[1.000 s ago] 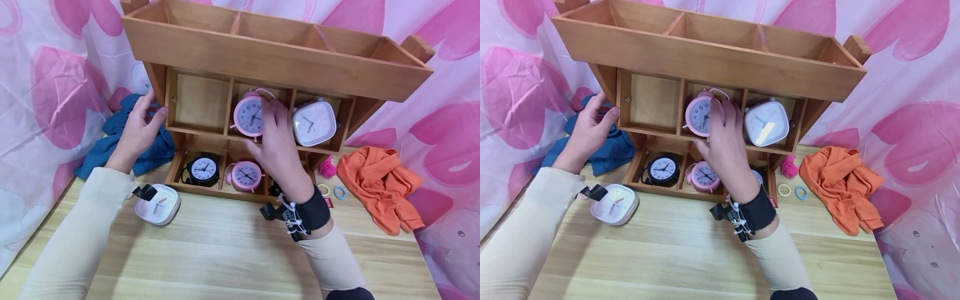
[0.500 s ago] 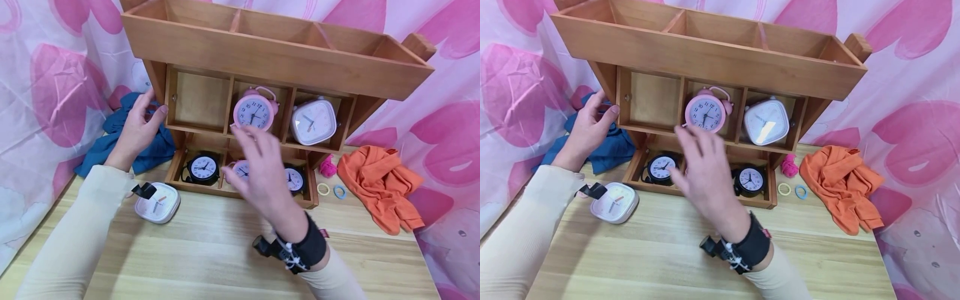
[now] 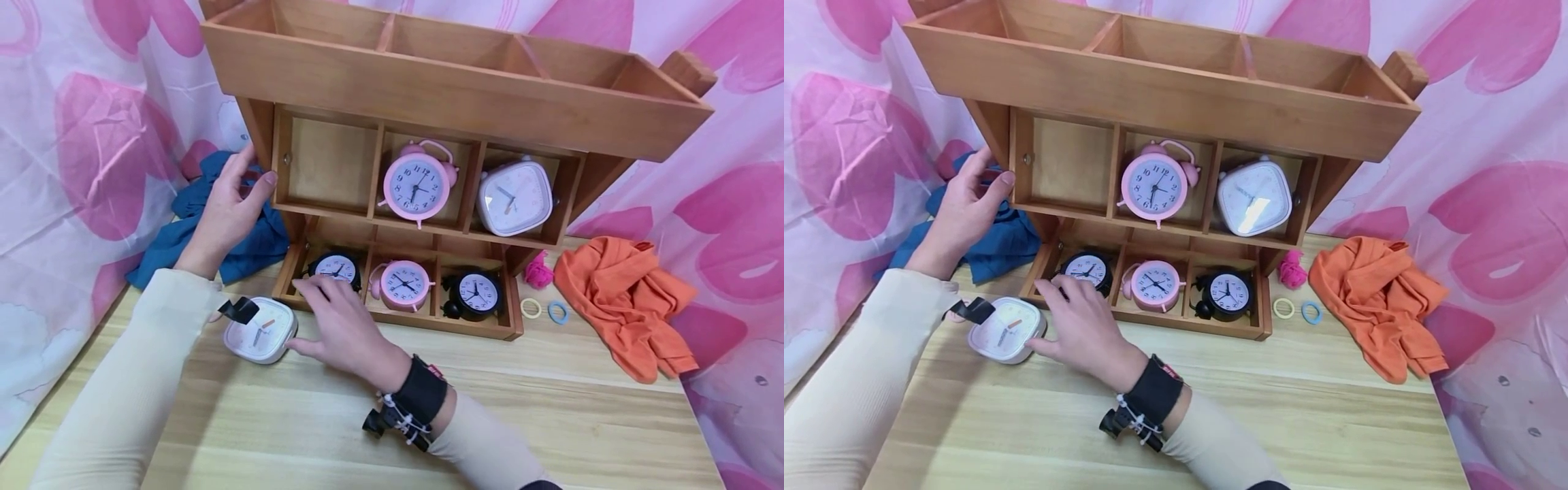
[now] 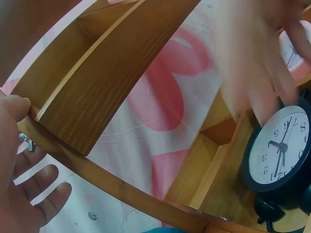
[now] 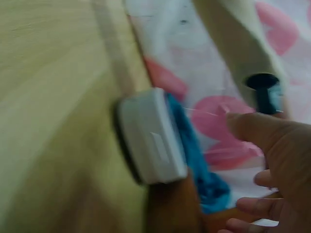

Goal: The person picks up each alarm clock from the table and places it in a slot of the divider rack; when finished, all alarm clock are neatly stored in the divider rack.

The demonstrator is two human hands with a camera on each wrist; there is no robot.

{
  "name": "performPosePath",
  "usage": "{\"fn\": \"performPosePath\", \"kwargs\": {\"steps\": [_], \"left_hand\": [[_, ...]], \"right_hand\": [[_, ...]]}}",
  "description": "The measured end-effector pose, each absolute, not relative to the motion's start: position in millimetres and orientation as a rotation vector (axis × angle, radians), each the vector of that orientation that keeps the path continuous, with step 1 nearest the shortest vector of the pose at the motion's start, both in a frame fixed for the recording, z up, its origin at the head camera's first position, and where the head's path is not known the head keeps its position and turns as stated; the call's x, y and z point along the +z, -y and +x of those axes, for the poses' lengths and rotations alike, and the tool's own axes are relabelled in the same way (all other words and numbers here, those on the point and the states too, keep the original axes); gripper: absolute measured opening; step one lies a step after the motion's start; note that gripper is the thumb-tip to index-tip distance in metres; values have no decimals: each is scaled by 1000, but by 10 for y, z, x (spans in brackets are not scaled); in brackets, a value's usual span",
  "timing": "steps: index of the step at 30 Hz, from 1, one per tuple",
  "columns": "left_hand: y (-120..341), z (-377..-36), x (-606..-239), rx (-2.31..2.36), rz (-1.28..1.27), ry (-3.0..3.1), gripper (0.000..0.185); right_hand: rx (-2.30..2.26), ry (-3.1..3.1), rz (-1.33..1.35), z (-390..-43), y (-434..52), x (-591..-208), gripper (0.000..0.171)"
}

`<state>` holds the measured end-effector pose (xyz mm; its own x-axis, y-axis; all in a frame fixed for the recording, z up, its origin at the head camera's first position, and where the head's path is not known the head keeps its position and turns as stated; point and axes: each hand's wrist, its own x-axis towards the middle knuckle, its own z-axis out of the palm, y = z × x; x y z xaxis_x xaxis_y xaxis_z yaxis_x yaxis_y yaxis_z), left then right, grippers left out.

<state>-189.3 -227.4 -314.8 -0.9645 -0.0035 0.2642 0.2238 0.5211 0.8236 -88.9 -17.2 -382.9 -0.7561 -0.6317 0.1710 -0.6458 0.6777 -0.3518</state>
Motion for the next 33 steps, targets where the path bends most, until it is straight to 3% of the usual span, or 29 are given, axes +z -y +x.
{"fn": "performPosePath", "kwargs": {"steps": [10, 23, 33], "left_hand": [[2254, -1890, -3152, -1416, -190, 2516, 57], [2261, -1883, -3150, -1418, -192, 2522, 58], [2274, -1880, -3147, -1423, -189, 2537, 58]], "right_hand": [[294, 2806, 1163, -739, 591, -4150, 94], [118, 2788, 1101, -581, 925, -4305, 63], [299, 2871, 1097, -607, 856, -4358, 66]]}}
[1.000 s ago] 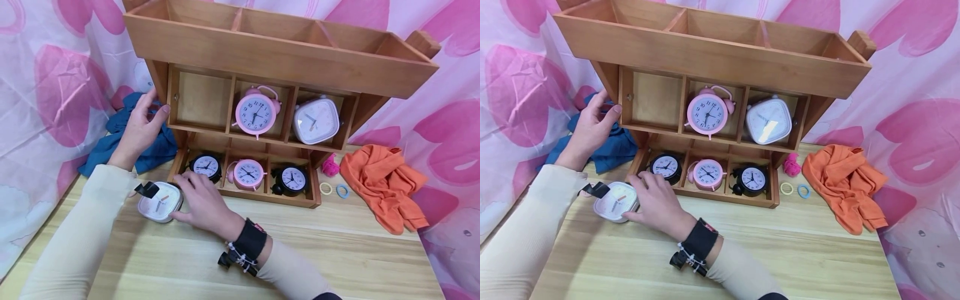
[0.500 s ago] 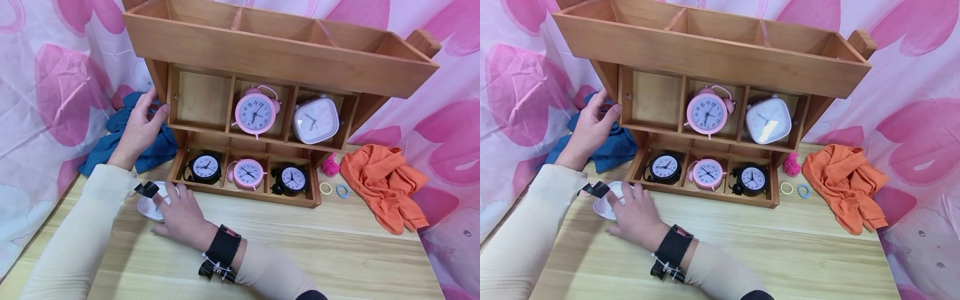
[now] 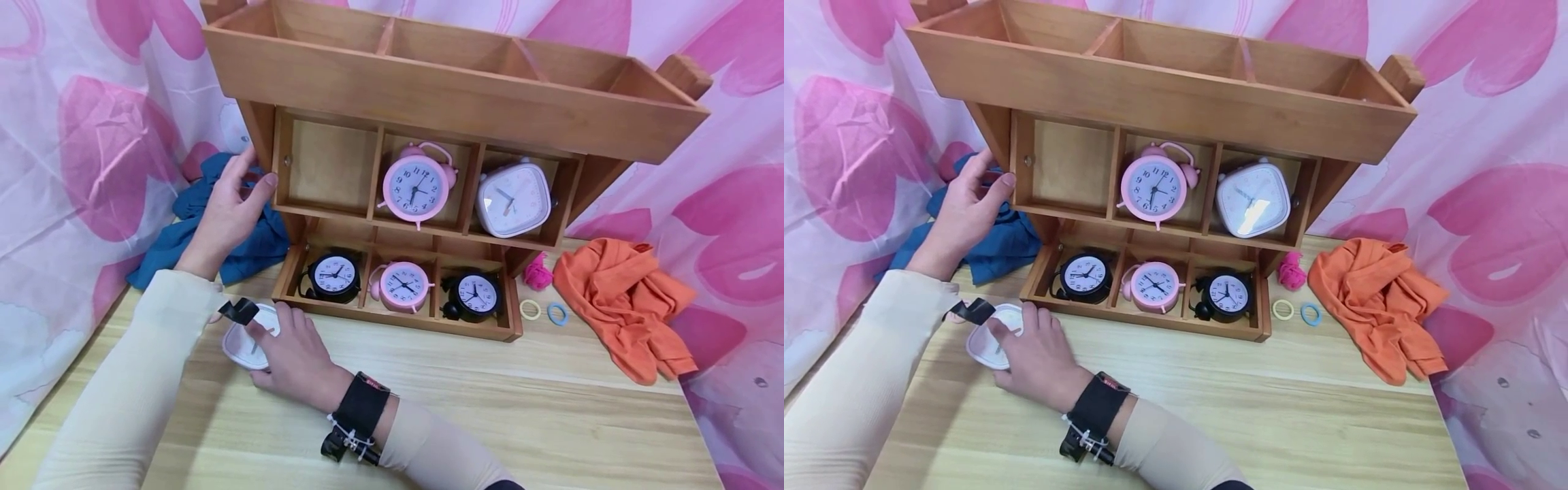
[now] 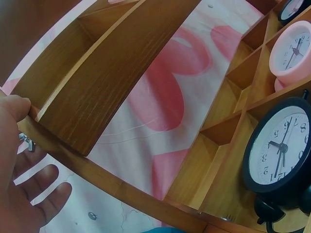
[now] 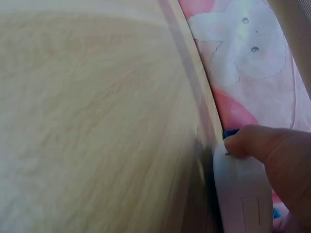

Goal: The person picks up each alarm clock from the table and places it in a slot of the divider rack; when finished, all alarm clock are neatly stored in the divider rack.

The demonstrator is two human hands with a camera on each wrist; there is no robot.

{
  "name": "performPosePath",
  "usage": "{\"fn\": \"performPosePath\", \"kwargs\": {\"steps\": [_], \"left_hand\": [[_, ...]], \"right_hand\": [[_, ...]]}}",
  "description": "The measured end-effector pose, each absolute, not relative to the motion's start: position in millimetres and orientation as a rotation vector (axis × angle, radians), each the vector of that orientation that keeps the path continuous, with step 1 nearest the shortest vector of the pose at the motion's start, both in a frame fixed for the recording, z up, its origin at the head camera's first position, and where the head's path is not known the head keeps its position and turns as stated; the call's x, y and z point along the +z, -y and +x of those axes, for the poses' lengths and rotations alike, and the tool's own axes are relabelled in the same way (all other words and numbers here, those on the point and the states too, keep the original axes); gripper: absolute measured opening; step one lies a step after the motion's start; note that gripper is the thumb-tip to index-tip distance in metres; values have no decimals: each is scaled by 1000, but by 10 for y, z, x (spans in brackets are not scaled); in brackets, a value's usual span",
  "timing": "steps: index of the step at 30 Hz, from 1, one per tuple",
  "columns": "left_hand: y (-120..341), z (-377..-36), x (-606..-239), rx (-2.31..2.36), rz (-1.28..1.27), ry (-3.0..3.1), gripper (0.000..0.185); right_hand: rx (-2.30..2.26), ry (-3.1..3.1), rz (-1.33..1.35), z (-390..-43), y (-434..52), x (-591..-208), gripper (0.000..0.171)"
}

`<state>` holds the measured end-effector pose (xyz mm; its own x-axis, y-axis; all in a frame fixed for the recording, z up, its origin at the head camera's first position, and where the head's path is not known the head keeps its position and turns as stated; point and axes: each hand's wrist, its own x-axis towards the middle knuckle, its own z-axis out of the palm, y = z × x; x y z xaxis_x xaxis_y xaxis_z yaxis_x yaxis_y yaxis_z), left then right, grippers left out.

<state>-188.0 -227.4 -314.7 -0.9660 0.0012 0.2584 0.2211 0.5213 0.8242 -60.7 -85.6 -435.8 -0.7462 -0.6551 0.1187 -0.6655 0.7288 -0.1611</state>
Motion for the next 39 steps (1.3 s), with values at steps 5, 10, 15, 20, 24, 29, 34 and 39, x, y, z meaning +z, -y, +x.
{"fn": "performPosePath", "kwargs": {"steps": [5, 10, 15, 20, 24, 29, 34, 39], "left_hand": [[2292, -1874, -3151, -1418, -185, 2544, 59], [2296, -1883, -3137, -1423, -199, 2557, 59], [2289, -1889, -3125, -1424, -196, 2560, 58], [2288, -1890, -3122, -1414, -195, 2565, 58], [2283, -1890, -3129, -1414, -190, 2565, 58], [2286, -1878, -3135, -1404, -170, 2582, 59], [2292, -1886, -3126, -1412, -179, 2578, 57], [2295, -1896, -3118, -1412, -206, 2568, 56]], "right_hand": [[488, 2853, 1167, -632, 665, -4365, 72], [563, 2755, 1150, -650, 400, -4271, 76], [608, 2631, 1103, -720, 154, -4024, 80], [613, 2522, 1035, -836, -44, -3711, 79], [599, 2441, 1011, -957, -139, -3477, 76], [612, 2307, 1029, -1154, -189, -3174, 73], [544, 2214, 1067, -1399, -191, -2864, 69], [445, 2263, 1093, -1665, -163, -2650, 67]]}}
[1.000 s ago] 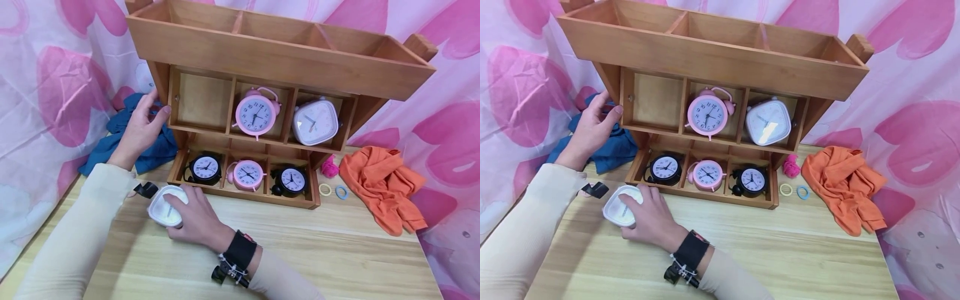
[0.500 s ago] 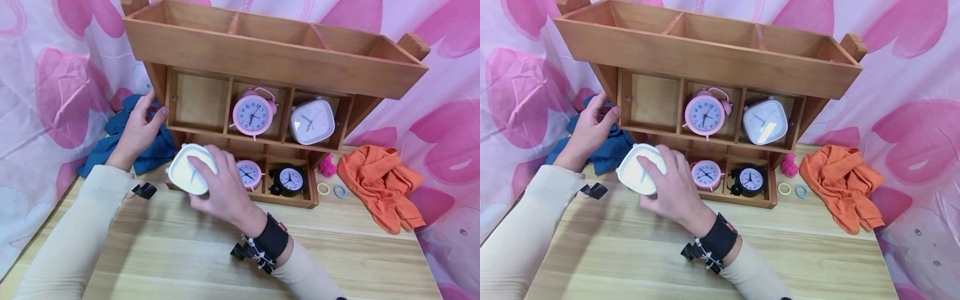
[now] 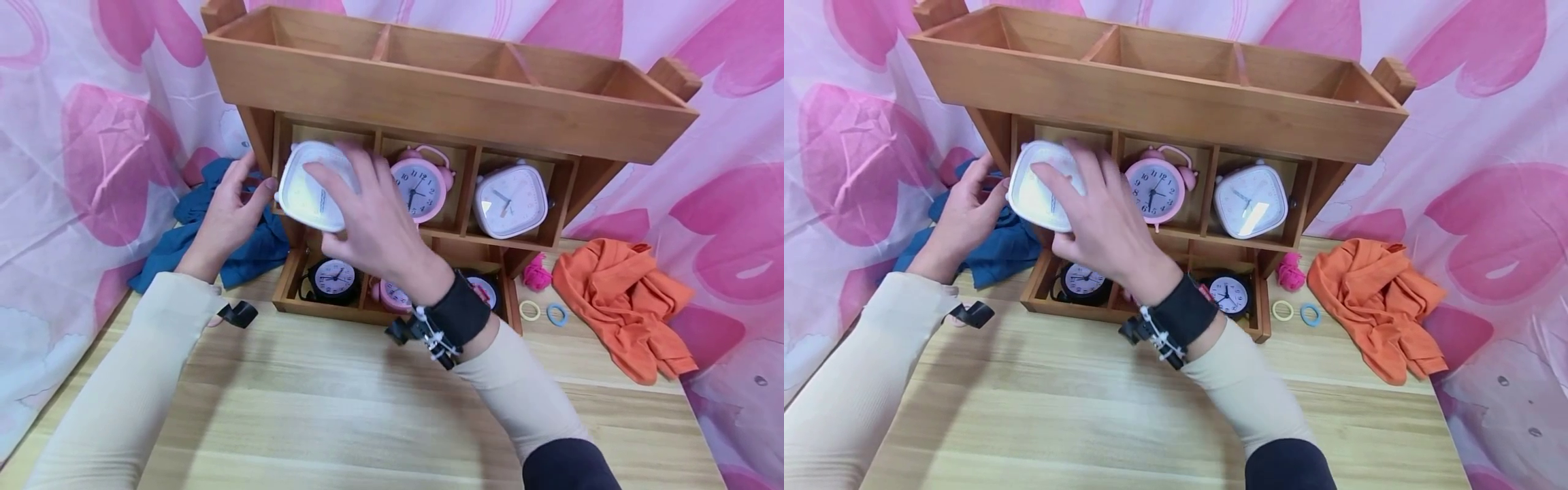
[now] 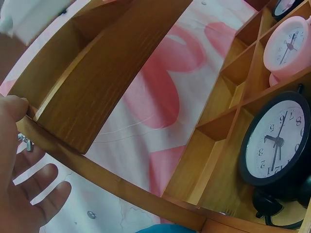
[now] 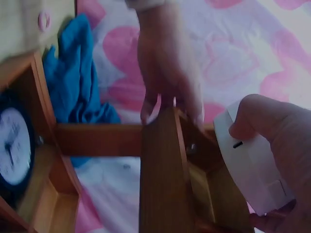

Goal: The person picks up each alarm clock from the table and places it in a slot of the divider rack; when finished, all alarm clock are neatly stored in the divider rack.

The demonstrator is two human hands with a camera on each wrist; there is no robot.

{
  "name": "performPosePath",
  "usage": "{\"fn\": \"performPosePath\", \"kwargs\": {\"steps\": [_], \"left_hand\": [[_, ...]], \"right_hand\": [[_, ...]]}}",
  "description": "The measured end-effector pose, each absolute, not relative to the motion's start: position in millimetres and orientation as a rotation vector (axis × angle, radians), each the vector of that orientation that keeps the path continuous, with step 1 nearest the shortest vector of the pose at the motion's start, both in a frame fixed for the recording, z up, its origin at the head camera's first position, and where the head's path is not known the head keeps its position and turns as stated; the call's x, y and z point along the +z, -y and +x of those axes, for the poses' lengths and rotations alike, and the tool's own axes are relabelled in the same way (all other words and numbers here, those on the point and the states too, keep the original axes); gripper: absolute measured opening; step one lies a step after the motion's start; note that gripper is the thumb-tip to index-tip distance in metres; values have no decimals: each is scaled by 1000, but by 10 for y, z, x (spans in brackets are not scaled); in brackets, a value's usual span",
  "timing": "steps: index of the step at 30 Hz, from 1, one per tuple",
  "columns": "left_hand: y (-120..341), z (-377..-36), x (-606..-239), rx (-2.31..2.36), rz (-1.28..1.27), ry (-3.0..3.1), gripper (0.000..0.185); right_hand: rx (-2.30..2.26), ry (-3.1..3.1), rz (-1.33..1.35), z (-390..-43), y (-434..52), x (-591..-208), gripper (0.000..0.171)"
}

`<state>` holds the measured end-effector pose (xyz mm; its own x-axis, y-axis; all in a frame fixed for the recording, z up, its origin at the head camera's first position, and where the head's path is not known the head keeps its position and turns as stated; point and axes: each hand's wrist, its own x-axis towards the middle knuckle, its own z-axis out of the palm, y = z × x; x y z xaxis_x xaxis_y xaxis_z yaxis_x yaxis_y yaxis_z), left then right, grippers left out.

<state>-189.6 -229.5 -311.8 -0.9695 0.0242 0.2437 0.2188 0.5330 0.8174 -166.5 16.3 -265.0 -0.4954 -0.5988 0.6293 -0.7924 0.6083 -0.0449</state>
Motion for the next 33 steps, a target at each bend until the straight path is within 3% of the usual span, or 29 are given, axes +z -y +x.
{"fn": "performPosePath", "kwargs": {"steps": [11, 33], "left_hand": [[2278, -1898, -3123, -1404, -231, 2545, 56], [2300, -1911, -3147, -1399, -217, 2555, 56]], "right_hand": [[212, 2452, 1160, -1967, -70, -2554, 65], [73, 2506, 1200, -1907, -143, -2620, 50]]}}
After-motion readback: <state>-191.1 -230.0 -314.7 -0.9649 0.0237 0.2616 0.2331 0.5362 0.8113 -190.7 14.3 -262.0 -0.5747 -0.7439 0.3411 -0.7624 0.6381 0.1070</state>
